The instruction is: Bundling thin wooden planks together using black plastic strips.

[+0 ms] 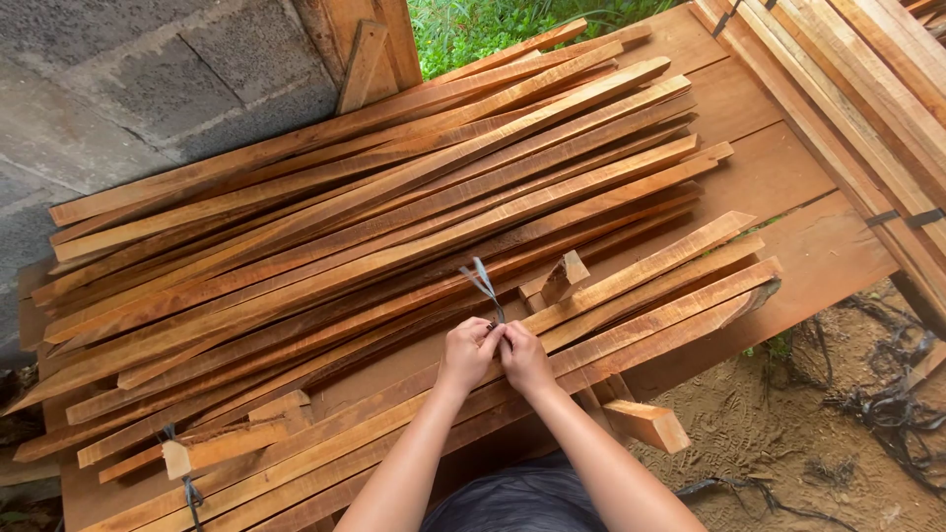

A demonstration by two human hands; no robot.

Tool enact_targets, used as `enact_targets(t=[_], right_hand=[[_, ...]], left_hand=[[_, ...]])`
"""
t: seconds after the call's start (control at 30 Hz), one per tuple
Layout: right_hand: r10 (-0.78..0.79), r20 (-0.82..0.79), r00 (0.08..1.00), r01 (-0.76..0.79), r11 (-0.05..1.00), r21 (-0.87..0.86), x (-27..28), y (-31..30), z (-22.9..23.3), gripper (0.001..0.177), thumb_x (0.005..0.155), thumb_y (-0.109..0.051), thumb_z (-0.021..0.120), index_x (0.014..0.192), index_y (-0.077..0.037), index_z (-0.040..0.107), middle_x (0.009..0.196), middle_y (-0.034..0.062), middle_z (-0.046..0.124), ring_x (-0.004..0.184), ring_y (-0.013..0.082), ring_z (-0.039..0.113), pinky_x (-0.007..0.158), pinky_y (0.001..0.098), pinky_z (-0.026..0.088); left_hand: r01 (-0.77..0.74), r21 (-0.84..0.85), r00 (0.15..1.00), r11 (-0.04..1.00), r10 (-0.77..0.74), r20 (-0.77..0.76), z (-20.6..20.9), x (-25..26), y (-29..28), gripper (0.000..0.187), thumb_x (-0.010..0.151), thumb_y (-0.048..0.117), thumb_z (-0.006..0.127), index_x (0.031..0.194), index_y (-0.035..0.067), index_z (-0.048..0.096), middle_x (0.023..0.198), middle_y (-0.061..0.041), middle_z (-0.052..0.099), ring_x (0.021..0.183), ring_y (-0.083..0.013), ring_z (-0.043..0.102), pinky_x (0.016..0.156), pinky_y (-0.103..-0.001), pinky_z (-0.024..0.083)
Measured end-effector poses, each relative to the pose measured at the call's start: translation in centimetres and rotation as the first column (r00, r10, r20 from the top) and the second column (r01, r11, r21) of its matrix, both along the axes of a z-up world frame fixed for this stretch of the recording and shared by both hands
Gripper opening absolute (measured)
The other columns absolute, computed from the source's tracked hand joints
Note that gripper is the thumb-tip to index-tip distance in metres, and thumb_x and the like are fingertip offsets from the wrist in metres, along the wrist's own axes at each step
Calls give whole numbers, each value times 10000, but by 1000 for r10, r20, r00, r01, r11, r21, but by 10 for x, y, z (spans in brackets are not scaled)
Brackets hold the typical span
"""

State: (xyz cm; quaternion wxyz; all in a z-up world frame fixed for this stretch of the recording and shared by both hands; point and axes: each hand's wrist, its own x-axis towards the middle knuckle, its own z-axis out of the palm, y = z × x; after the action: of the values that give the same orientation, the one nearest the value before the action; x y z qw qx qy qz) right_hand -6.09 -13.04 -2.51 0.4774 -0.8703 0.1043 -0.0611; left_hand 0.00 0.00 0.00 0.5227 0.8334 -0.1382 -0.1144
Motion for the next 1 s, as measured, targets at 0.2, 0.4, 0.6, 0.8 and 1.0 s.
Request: enact_targets(t=[0.2, 0.4, 0.6, 0.8, 1.0], right_hand=[[40, -84, 996, -43, 999, -24, 4, -1, 29, 154, 976, -120, 591, 1059, -55, 704, 973, 127, 701, 898, 324, 702, 762, 412, 545], [94, -62, 994, -94, 995, -11, 1, -10, 5, 188, 962, -72, 584, 1098, -28, 705, 1106, 107, 725, 959, 301, 718, 808, 396, 566], [-109, -353, 929, 254, 882, 396, 1, -7, 22, 248, 991, -198, 616, 1151, -103, 780, 901, 68, 797, 705, 138, 734, 579, 270, 568], [-222, -316, 923, 371, 736, 566, 7, -11, -4, 278, 1024, -238, 571, 1055, -11, 730, 880, 64, 788, 744, 105, 780, 569, 241, 591], [-225, -411, 884, 430, 738, 520, 16, -6, 29, 199, 983, -200, 638, 1074, -27, 677, 871, 105, 776, 732, 148, 751, 588, 265, 570]], left_hand=[[-158, 2, 892, 987, 144, -428, -59, 25, -3, 506, 1065, 469, 528, 967, 41, 778, 883, -77, 772, 846, -140, 702, 770, -306, 527], [154, 83, 757, 985, -63, -650, -64, 40, -22, 416, 991, 423, 643, 964, 42, 807, 830, -111, 769, 700, -153, 652, 664, -321, 522], [3, 17, 837, 1000, 7, -547, -70, 29, -26, 374, 977, 362, 632, 899, 49, 819, 730, -85, 774, 627, -136, 677, 612, -315, 532], [107, 26, 871, 994, -81, -485, -51, 25, -5, 364, 975, 353, 661, 909, 25, 802, 772, -98, 783, 674, -152, 708, 629, -316, 538], [100, -190, 896, 977, -171, -410, -71, 18, 2, 242, 890, 223, 715, 1010, 25, 787, 952, -103, 812, 824, -156, 754, 764, -298, 595]])
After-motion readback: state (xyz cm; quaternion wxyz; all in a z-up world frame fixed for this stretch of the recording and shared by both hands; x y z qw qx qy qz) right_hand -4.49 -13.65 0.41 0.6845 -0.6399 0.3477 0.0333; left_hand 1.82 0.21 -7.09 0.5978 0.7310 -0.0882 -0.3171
